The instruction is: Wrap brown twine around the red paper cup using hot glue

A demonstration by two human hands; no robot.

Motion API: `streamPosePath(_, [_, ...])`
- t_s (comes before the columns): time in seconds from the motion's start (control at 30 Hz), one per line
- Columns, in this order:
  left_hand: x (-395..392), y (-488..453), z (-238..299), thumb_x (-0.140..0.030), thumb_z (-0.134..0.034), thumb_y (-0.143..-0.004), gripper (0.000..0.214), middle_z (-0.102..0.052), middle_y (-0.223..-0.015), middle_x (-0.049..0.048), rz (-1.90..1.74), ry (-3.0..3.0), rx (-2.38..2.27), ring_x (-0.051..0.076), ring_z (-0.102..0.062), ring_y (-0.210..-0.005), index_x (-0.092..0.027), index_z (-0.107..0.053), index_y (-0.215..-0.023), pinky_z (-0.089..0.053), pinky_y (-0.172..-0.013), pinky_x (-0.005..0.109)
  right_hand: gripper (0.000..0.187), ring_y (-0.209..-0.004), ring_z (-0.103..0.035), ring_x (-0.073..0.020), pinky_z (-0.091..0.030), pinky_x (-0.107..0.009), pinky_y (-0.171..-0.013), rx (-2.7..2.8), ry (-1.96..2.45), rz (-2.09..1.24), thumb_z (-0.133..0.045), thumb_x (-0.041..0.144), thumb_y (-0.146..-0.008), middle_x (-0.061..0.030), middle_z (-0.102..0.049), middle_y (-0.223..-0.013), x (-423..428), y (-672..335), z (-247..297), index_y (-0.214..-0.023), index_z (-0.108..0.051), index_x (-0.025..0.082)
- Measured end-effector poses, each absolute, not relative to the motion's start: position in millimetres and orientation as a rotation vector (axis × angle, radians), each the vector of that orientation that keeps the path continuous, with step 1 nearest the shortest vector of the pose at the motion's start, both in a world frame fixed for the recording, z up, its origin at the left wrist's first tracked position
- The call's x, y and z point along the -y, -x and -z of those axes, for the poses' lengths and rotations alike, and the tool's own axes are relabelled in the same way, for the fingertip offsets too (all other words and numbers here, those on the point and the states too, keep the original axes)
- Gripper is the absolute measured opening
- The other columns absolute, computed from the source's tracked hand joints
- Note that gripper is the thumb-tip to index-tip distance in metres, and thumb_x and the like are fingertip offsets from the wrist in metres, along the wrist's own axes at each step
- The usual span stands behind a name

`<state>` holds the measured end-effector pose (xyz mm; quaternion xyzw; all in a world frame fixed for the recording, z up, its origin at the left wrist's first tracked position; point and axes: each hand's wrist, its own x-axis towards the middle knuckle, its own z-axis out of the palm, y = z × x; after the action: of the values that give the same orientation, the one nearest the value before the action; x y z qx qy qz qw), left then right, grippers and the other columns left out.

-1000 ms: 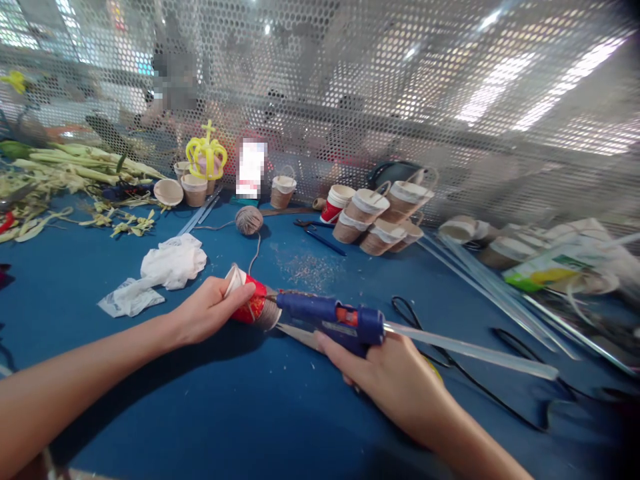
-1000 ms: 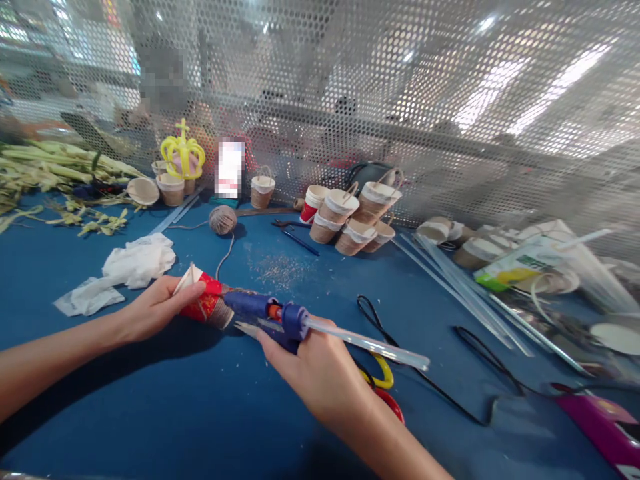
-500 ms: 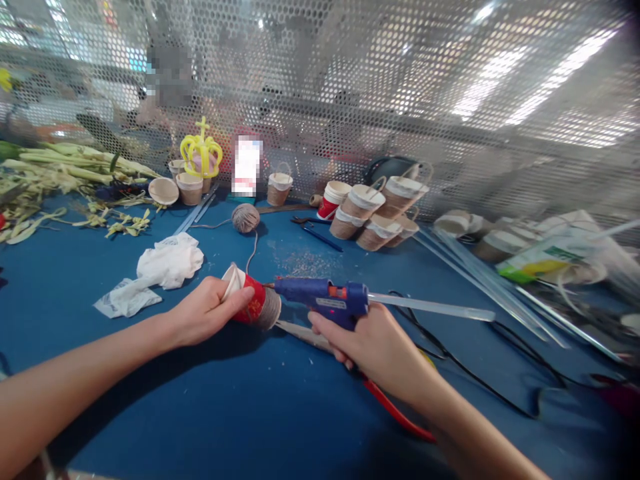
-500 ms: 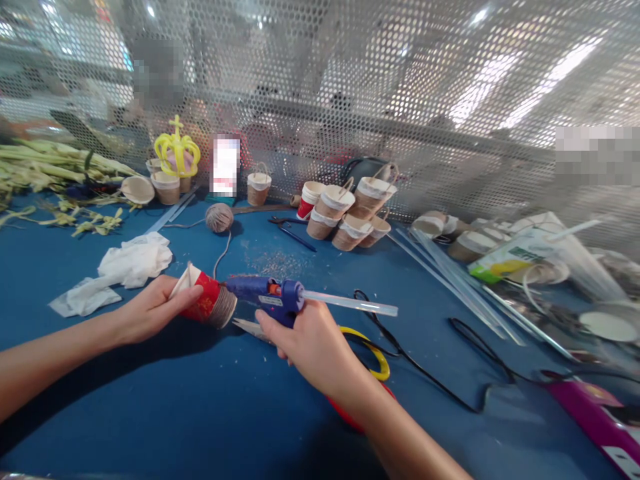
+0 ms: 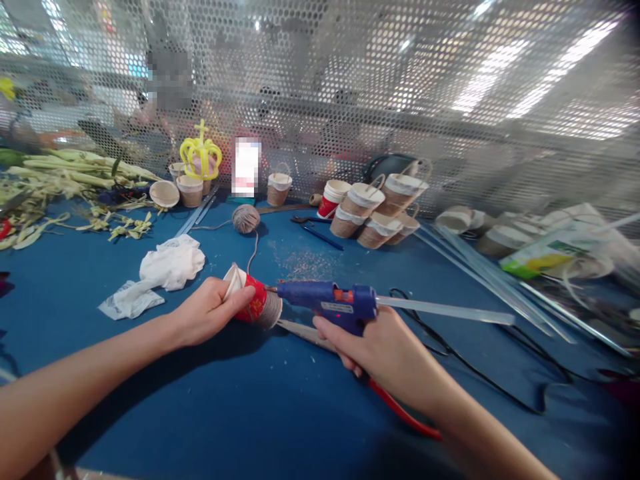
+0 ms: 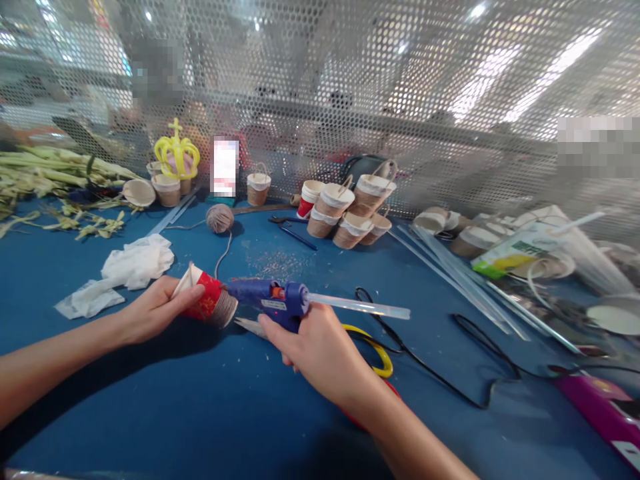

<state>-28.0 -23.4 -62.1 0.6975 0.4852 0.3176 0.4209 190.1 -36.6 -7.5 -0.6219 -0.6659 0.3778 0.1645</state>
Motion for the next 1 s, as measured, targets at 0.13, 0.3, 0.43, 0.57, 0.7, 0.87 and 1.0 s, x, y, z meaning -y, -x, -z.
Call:
streamPosePath(0.13, [22,27,62,-0.044,-0.034,-0.085,0.045,-0.063,-0.075,0.0035,-0.814,-1.662,-1.126,0.014,-0.053,-0.067,-0.011,-0.064,-0.081,-0.042,-0.063,0.023,0.034,-0.033,-0.044,-0.009,-0.038,-0.021,-0.038,1.899,1.799,-0.986,-0.052,0.041,-0.072,0.0039,-0.047,-0.036,44,-191,6,-0.047,-0.043,0.02])
streamPosePath(0.3, [21,25,59,-0.043,-0.036,-0.085,0.042,-0.067,-0.092,0.004,-0.836,-1.505,-1.005,0.017,-0.058,-0.085,-0.014,-0.064,-0.096,-0.043,-0.078,0.024,0.024,-0.031,-0.043,-0.0082,-0.037,-0.019,-0.035,1.935,1.779,-0.957,-0.053,0.035,-0.071,0.0058,-0.046,-0.035,47,-189,6,-0.054,-0.048,0.02])
streamPosePath(0.43, [21,25,59,-0.045,-0.038,-0.084,0.043,-0.068,-0.09,0.0043,-0.848,-1.475,-1.027,0.018,-0.059,-0.082,-0.013,-0.066,-0.091,-0.044,-0.075,0.025,0.024,-0.029,-0.042,-0.0083,-0.035,-0.02,-0.033,2.1,1.696,-0.794,-0.052,0.033,-0.072,0.007,-0.045,-0.033,46,-190,8,-0.052,-0.048,0.021])
streamPosePath(0.57, [20,25,61,-0.046,-0.038,-0.083,0.044,-0.069,-0.085,0.0044,-0.849,-1.458,-1.061,0.017,-0.059,-0.076,-0.012,-0.066,-0.087,-0.044,-0.071,0.025,0.023,-0.03,-0.041,-0.0092,-0.034,-0.021,-0.034,2.231,1.553,-0.605,-0.052,0.03,-0.073,0.007,-0.043,-0.031,47,-194,14,-0.052,-0.051,0.022])
streamPosePath(0.7, [19,25,63,-0.047,-0.038,-0.082,0.044,-0.067,-0.079,0.0045,-0.86,-1.423,-1.063,0.017,-0.058,-0.074,-0.012,-0.065,-0.08,-0.044,-0.07,0.026,0.019,-0.033,-0.044,-0.01,-0.034,-0.021,-0.036,2.32,1.411,-0.498,-0.052,0.029,-0.073,0.0058,-0.046,-0.035,47,-197,21,-0.055,-0.056,0.022])
streamPosePath(0.87, [19,26,64,-0.048,-0.039,-0.081,0.043,-0.065,-0.073,0.0038,-0.872,-1.448,-1.124,0.015,-0.055,-0.067,-0.012,-0.062,-0.075,-0.042,-0.063,0.024,0.016,-0.048,-0.054,-0.0134,-0.041,-0.023,-0.046,2.298,1.398,-0.439,-0.05,0.028,-0.073,0.0017,-0.059,-0.052,47,-196,22,-0.06,-0.055,0.021])
streamPosePath(1.0, [18,26,64,-0.047,-0.041,-0.081,0.041,-0.064,-0.069,0.0025,-0.881,-1.421,-1.122,0.014,-0.054,-0.063,-0.012,-0.061,-0.071,-0.041,-0.06,0.022,0.014,-0.048,-0.054,-0.0143,-0.042,-0.025,-0.047,2.294,1.407,-0.515,-0.051,0.028,-0.072,0.001,-0.06,-0.053,47,-194,23,-0.061,-0.055,0.021])
